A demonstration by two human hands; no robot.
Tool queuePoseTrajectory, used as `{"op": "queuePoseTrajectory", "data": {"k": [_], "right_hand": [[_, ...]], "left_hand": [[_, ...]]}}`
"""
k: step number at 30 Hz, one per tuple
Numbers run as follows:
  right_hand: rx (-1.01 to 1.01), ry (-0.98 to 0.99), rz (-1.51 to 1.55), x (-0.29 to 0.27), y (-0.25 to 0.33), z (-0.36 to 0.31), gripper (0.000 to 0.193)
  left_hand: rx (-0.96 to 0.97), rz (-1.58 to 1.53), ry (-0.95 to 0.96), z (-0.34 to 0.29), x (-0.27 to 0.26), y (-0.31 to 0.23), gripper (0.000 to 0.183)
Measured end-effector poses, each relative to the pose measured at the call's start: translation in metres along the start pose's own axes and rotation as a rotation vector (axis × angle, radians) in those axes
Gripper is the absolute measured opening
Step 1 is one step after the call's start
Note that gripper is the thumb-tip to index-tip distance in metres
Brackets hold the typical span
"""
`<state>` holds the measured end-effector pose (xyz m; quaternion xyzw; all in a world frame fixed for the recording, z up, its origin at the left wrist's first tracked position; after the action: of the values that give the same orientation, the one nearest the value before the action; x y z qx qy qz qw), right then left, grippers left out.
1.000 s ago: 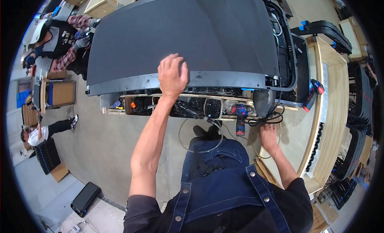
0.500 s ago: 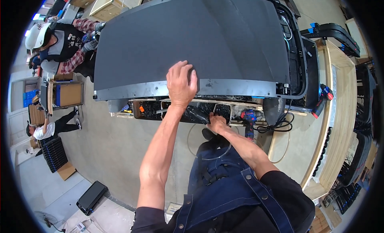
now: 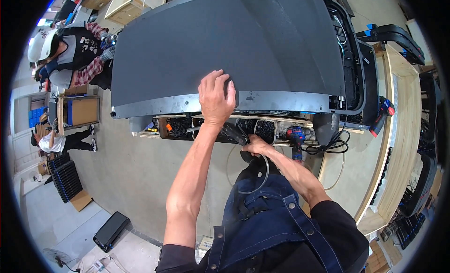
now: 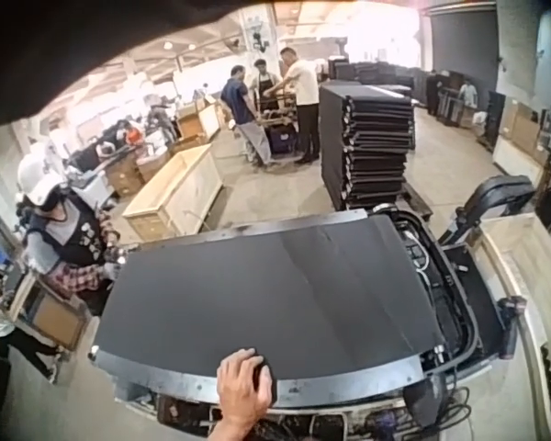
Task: Assemble components of a treadmill on a factory floor using a power drill and hand tools.
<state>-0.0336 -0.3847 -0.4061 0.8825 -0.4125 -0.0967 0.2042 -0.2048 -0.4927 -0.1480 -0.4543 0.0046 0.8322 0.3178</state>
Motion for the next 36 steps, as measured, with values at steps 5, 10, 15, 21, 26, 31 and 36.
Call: {"op": "queuePoseTrajectory", "data": {"k": [5,10,15,21,26,31,36], "right_hand": [[-0.202,-0.155,-0.22,-0.049,-0.027,-0.096,0.048],[-0.053,-0.233,-0.387,-0.122,-0.089,-0.241,0.043],[0.152,-0.436,-0.345,-0.157,-0.184,-0.371,0.044],[0.403,-0.789,-0.092,-0.19,-0.255,-0.478,0.04],[0.386,-0.759,0.257,-0.237,-0.295,-0.498,0.034],[0.401,-0.561,0.234,-0.28,-0.314,-0.488,0.036],[0.111,-0.486,0.506,-0.291,-0.318,-0.493,0.036]], "left_hand": [[-0.015,0.002,-0.005,-0.002,-0.001,-0.001,0.023],[0.002,0.009,-0.005,0.005,0.003,-0.008,0.02],[0.028,0.024,0.022,0.005,-0.004,-0.009,0.02],[-0.023,0.049,0.054,0.003,0.0,-0.013,0.021],[-0.023,0.071,0.086,0.002,0.007,-0.016,0.02],[-0.018,0.089,0.098,0.011,0.009,-0.023,0.019],[-0.012,0.103,0.099,0.011,0.007,-0.021,0.019]]}}
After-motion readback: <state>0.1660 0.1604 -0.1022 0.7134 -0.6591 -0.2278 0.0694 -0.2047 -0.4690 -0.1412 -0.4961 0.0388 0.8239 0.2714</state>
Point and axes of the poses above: each hand's wrist, its own z-axis towards the middle knuckle, its own x-axis out of the palm, y = z × x, the point moved 7 cm from there along z, towards the middle knuckle, and after that the axes turned 11 degrees about x, right-handed, at the moved point
